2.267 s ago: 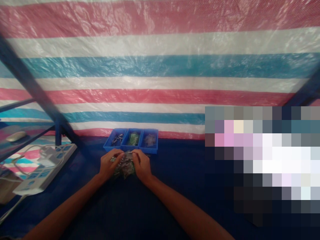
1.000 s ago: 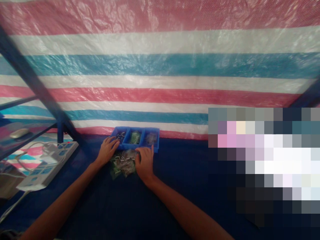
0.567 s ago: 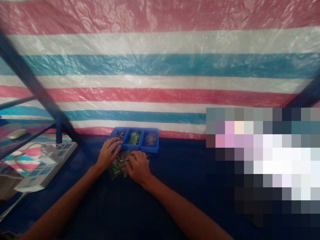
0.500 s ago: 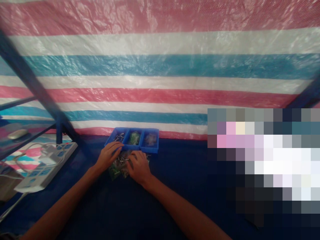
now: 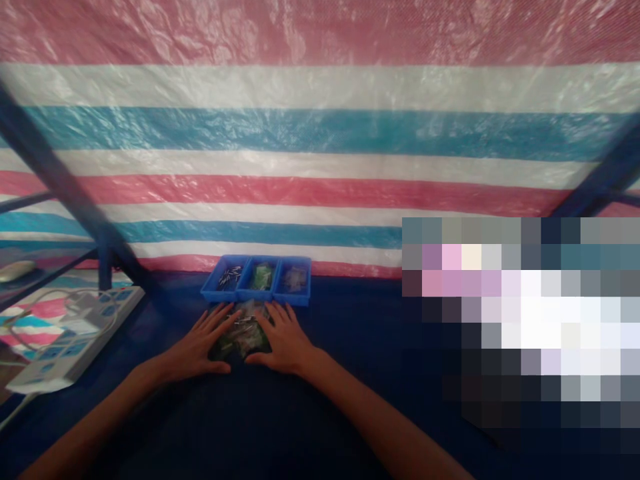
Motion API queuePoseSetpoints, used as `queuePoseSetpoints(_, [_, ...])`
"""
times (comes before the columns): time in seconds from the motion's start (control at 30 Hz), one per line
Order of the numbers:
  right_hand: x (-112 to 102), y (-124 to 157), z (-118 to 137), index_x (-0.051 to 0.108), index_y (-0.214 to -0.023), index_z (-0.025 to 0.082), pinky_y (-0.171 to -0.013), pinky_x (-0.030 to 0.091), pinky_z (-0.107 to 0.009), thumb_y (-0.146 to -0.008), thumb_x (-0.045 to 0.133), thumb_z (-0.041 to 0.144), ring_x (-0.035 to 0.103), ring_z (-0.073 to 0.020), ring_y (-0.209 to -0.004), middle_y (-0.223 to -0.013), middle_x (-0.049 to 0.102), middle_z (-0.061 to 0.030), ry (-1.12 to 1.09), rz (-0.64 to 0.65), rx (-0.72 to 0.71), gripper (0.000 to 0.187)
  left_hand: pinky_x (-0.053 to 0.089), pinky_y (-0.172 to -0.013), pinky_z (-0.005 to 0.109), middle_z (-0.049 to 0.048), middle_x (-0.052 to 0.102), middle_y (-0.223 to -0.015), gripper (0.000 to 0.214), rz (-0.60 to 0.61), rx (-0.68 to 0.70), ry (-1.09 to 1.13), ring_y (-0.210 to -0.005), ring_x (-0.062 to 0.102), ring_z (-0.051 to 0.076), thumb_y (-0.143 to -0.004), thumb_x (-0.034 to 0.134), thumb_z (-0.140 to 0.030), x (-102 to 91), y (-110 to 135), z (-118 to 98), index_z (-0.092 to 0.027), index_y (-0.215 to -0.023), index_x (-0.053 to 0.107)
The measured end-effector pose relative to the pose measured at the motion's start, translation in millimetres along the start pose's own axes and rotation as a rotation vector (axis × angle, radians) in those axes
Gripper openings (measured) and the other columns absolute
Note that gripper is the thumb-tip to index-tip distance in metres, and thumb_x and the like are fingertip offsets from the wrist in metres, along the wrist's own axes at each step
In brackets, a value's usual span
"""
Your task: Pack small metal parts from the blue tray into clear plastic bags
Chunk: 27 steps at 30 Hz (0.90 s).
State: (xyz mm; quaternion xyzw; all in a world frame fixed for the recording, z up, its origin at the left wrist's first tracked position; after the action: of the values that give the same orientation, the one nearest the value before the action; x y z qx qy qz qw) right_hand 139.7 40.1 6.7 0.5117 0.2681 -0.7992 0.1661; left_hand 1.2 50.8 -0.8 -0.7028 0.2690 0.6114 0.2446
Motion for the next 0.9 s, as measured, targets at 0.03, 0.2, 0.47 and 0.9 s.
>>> queuePoseSetpoints(0.03, [5, 1, 0, 0.027, -0.143, 0.018, -0.11, 0.01, -0.051, -0.072, 0.049, 0.072, 0.014, -0.0333, -0.137, -0.149, 0.02, -0.0152, 0.005, 0.031, 0.01, 0.092, 0.011, -0.108, 0.057, 0.0084, 0.006, -0.153, 0.096, -0.001, 0.004, -0.011, -0.138, 0.007, 0.037, -0.071, 0.051, -0.07, 4.1, -1, 0, -0.029, -0.145, 0.004])
queuePoseSetpoints(0.2, [23, 3, -4, 0.018, -0.146, 0.018, -0.11, 0.005, -0.051, -0.077, 0.039, 0.073, 0.001, -0.0316, -0.139, -0.152, 0.005, -0.0151, 0.024, 0.101, 0.072, 0.091, 0.009, -0.11, 0.053, 0.007, 0.003, -0.153, 0.087, -0.019, 0.0, -0.046, -0.139, 0.005, 0.034, -0.079, 0.043, -0.067, 9.1, -6, 1, -0.028, -0.145, 0.003])
queuePoseSetpoints(0.47, [21, 1, -1, 0.019, -0.145, 0.015, -0.11, 0.012, -0.052, -0.084, 0.039, 0.063, 0.006, -0.0318, -0.139, -0.152, 0.009, -0.0146, 0.061, -0.005, 0.063, 0.08, 0.014, -0.111, 0.048, 0.0092, 0.009, -0.153, 0.076, -0.115, 0.006, -0.065, -0.14, 0.007, 0.03, -0.086, 0.039, -0.058, 10.5, -16, -1, -0.024, -0.146, 0.007])
queuePoseSetpoints(0.9, [6, 5, 3, 0.026, -0.143, 0.011, -0.11, 0.018, -0.049, -0.082, 0.049, 0.055, 0.022, -0.0315, -0.136, -0.148, 0.024, -0.0156, 0.048, -0.131, 0.067, 0.078, 0.021, -0.11, 0.047, 0.0078, 0.021, -0.15, 0.067, -0.167, -0.032, -0.013, -0.137, 0.021, 0.029, -0.088, 0.04, -0.054, 4.6, -14, 0, -0.029, -0.145, 0.015])
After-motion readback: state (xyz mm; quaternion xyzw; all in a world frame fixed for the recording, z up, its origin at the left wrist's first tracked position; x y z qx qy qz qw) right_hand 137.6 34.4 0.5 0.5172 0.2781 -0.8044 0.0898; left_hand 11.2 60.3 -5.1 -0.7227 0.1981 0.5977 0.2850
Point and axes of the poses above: each hand's wrist, its own y-axis away from the middle knuckle, its own x-axis out of the palm, z = x × y, the point moved 10 cm from there along -y, towards the middle knuckle
